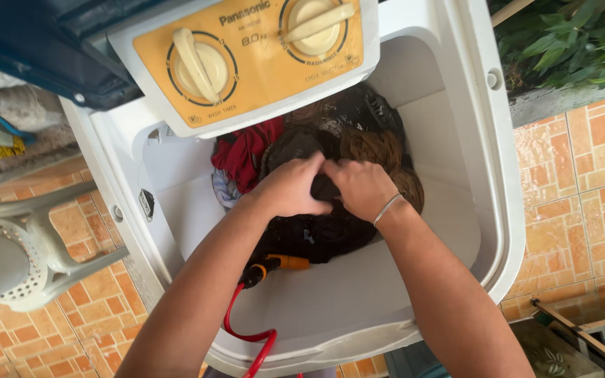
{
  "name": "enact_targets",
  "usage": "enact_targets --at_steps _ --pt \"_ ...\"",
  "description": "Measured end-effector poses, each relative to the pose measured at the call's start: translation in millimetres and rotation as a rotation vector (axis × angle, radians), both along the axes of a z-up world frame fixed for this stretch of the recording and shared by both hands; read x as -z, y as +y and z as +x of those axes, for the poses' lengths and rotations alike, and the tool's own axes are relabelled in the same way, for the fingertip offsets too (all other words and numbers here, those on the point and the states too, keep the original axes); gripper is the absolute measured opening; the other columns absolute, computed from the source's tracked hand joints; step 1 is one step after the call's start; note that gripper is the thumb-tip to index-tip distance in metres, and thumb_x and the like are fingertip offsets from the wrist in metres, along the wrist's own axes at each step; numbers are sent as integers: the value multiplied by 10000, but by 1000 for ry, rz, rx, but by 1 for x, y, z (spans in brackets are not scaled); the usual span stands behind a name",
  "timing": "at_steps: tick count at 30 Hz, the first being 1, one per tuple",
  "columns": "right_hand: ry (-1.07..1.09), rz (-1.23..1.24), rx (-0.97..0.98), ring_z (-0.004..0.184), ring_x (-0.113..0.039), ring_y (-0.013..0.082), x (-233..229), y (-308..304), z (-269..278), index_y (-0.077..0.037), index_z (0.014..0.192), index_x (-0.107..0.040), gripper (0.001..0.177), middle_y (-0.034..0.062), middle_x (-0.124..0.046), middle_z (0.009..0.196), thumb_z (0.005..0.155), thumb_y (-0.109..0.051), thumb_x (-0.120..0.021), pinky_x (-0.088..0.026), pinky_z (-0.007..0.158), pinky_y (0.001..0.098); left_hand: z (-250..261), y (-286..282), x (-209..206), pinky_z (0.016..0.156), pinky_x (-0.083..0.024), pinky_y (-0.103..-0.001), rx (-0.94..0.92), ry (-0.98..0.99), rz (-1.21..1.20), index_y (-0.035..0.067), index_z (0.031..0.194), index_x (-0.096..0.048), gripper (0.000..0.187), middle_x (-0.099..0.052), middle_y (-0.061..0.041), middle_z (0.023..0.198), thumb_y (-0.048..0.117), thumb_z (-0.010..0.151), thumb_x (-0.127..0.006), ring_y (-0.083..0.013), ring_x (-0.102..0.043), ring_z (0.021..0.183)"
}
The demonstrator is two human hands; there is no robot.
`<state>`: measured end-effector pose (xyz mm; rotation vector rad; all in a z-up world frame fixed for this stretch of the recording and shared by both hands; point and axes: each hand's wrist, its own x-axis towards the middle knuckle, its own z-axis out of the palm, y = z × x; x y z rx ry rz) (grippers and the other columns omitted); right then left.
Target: The person puts clothes into a washing machine, sprays water from a hose into the machine, and agitates the clothes by hand.
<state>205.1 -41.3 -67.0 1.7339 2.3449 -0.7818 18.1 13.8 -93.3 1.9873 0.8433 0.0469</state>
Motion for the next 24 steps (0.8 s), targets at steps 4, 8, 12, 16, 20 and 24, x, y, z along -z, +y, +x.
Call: enact_targets --at_steps 4,8,12,16,20,24 --pt "118 80 -161 901 -717 302 -21 2 -5 -138 1081 -660 414 76 -706 953 707 -166 -836 -569 670 452 -11 -2 0 971 -458 -494 48 201 -15 137 1290 -545 913 -691 -147 1162 288 486 -952 -432 -532 1137" --pt "238 68 -242 866 -702 317 -42 1 -5 -144 999 -682 330 76 -704 880 722 -228 -842 -544 648 471 -20 -5 4 1088 -360 -458 148 378 -39 256 1335 -573 895 -652 -9 1273 368 545 -978 -357 -402 1277" --pt "300 34 -244 800 -685 344 -70 8 3 -130 966 -679 295 93 -692 808 753 -256 -840 -530 641 477 -27 11 12 1083 -322 -503 147 496 71 309 1316 -593 867 -559 79 1352 316 536 -971 -327 -361 1292" --pt "369 -63 -209 805 -687 353 -83 9 3 -110 883 -674 291 98 -707 774 718 -262 -859 -520 643 497 -41 3 45 1037 -456 -484 30 397 179 343 1230 -655 545 -525 17 1390 211 748 -871 -428 -395 1246" --pt "202 -322 -210 880 -700 331 -80 3 -9 -119 909 -673 386 110 -747 805 686 -349 -886 -529 757 479 -51 -1 67 921 -554 -472 17 556 235 259 1358 -545 723 -483 -119 1423 -39 726 -727 -454 -467 1274" --pt "60 -516 -140 1002 -693 325 -59 9 -10 -89 1022 -705 572 120 -749 956 583 -368 -943 -546 854 441 -48 13 81 886 -568 -474 -15 710 254 153 1375 -490 613 -549 -201 1326 -2 811 -675 -419 -598 1154"
